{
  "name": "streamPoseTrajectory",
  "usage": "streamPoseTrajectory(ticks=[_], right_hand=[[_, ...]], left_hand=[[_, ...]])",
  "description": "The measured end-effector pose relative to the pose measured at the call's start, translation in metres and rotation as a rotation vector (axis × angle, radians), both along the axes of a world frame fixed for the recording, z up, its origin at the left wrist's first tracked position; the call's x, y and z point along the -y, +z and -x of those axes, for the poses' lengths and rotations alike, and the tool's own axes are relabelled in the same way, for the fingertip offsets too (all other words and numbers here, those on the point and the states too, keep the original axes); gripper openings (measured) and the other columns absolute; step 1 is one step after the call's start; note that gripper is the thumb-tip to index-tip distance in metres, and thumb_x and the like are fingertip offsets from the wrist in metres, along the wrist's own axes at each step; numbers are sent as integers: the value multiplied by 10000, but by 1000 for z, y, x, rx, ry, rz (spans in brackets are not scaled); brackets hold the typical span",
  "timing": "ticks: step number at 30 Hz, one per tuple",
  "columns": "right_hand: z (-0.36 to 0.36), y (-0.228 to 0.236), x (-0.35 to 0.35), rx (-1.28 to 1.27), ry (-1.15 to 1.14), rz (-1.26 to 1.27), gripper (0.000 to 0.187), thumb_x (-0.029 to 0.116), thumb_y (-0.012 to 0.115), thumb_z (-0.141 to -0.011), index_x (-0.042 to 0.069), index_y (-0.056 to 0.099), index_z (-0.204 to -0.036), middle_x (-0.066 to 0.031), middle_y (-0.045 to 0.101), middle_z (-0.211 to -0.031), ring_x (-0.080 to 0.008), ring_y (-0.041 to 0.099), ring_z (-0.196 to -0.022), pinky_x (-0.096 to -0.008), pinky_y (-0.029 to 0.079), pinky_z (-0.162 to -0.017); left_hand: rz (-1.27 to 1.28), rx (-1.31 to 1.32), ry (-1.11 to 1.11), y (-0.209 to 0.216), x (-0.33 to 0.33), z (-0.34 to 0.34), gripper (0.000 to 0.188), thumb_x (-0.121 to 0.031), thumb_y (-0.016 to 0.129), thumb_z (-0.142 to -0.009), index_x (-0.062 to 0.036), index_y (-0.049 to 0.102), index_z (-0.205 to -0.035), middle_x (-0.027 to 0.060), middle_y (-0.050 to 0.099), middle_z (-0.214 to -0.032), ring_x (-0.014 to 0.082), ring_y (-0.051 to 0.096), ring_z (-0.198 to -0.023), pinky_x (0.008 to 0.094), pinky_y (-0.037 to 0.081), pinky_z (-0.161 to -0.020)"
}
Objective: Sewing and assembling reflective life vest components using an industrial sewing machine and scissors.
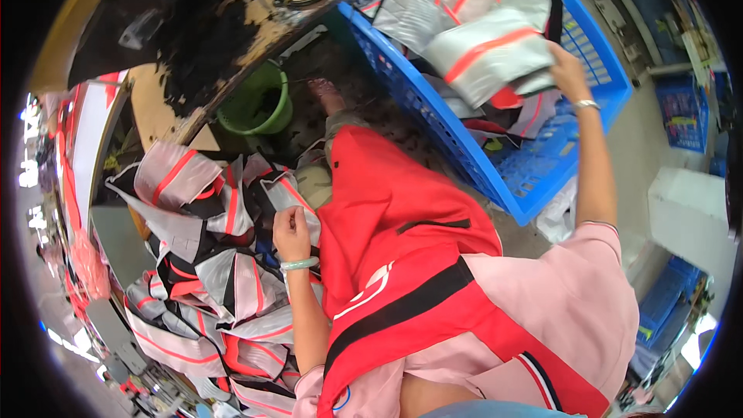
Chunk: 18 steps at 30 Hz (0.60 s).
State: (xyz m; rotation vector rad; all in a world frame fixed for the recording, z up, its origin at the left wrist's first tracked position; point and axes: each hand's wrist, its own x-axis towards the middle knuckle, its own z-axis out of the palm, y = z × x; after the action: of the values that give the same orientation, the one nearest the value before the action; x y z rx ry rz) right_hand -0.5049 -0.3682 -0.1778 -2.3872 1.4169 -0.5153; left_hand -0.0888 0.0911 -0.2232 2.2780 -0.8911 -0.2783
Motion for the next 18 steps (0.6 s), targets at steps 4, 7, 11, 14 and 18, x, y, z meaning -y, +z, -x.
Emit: streamPoseTrajectory(ticks=[4,7,11,14,18], right_hand=[[64,-65,10,-313,-17,117,481,70,507,-803,173,567,-1269,-219,643,-1051,-438,599,-934,-533,473,-802],[45,-133,-53,-599,104,-4,467,44,499,-818,158,574,-1266,-219,656,-846,-424,630,-750,-550,487,-663],[74,-252,-110,-905,229,-227,211,193,472,-868,80,634,-943,-223,674,-849,-401,672,-812,-509,533,-692],[70,-266,-93,-953,129,-459,296,265,587,-819,43,640,-1008,-247,670,-1018,-400,654,-975,-494,522,-821],[61,-237,-46,-1024,168,-858,499,358,759,-691,37,663,-1061,-240,680,-1019,-387,656,-975,-444,509,-833]], left_hand=[[91,46,-24,4,-13,2,83,-79,633,-865,-3,643,-896,106,578,-794,217,564,-699,313,455,-648],[90,138,26,17,-21,15,255,-118,672,-786,-31,627,-1021,156,593,-1056,344,565,-996,415,452,-874],[-119,183,-3,40,-44,39,650,-281,762,-732,-59,511,-1289,186,506,-1302,377,484,-1194,433,389,-997],[-273,186,-15,45,-66,56,793,-309,777,-720,-74,422,-1389,225,401,-1423,409,413,-1284,450,365,-1035],[-211,60,3,44,-78,65,833,-292,778,-718,-84,379,-1420,238,375,-1442,412,419,-1274,477,343,-1053]])
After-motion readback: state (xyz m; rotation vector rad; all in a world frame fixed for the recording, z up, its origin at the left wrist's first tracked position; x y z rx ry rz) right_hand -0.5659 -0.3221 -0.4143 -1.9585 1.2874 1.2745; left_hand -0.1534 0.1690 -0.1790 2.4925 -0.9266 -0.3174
